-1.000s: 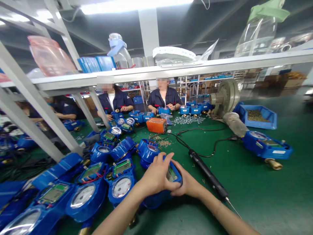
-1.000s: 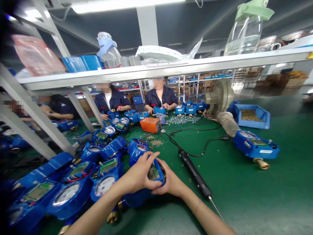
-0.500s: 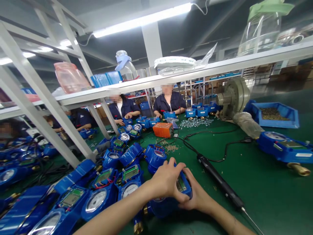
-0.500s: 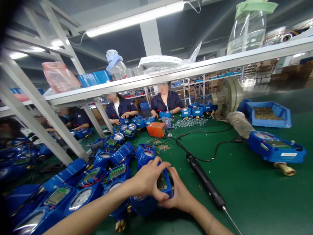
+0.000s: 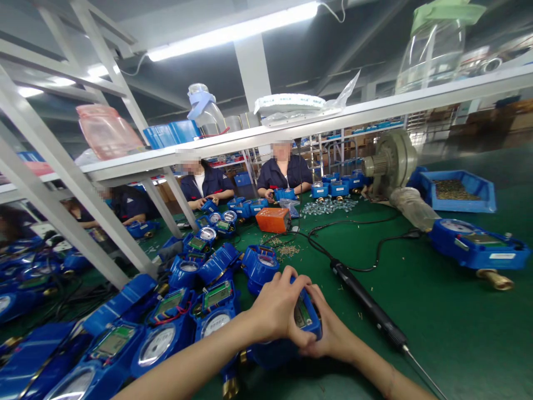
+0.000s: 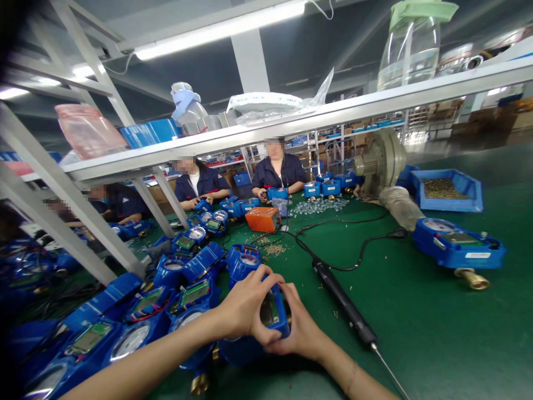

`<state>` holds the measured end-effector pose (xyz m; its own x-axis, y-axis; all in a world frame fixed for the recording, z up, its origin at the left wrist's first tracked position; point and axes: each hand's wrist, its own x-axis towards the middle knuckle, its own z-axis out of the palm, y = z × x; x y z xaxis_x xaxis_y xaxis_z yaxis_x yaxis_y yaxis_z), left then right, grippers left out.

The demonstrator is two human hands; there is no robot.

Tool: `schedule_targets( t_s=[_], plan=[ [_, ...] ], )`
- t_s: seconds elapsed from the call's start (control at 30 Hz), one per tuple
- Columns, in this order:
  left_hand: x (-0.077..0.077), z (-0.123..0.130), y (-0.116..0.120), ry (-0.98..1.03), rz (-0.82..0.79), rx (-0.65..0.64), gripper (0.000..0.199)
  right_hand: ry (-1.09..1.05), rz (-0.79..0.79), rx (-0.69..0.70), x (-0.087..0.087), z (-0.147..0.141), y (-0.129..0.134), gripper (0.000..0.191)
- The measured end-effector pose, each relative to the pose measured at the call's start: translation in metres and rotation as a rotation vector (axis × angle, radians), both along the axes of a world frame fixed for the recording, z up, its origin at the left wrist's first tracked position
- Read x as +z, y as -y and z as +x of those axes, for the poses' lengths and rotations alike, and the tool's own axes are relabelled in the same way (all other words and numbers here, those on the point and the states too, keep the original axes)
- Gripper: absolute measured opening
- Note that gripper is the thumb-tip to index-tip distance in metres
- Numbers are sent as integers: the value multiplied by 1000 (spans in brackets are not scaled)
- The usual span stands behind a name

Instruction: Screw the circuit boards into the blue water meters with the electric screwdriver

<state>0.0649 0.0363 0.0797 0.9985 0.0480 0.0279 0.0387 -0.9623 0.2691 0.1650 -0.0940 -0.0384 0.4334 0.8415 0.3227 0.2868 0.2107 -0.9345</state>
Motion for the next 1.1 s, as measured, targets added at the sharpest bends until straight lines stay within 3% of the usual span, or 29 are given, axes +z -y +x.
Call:
schedule_targets(
  t_s=[0.23,0.57,0.8,1.1],
  plan=[
    [8,0,2,-57,62,-14,93,47,9,9,1,1,-1,114],
    [9,5,15,-157,213,-37,98,116,-31,-15,-10,3,-1,115],
    [4,5,5,-133,156,-47,96,107,84,13,-3,1,0,104],
    [2,1,6,-98,116,-13,92,89,45,2,-1,-1,1,109]
  ],
)
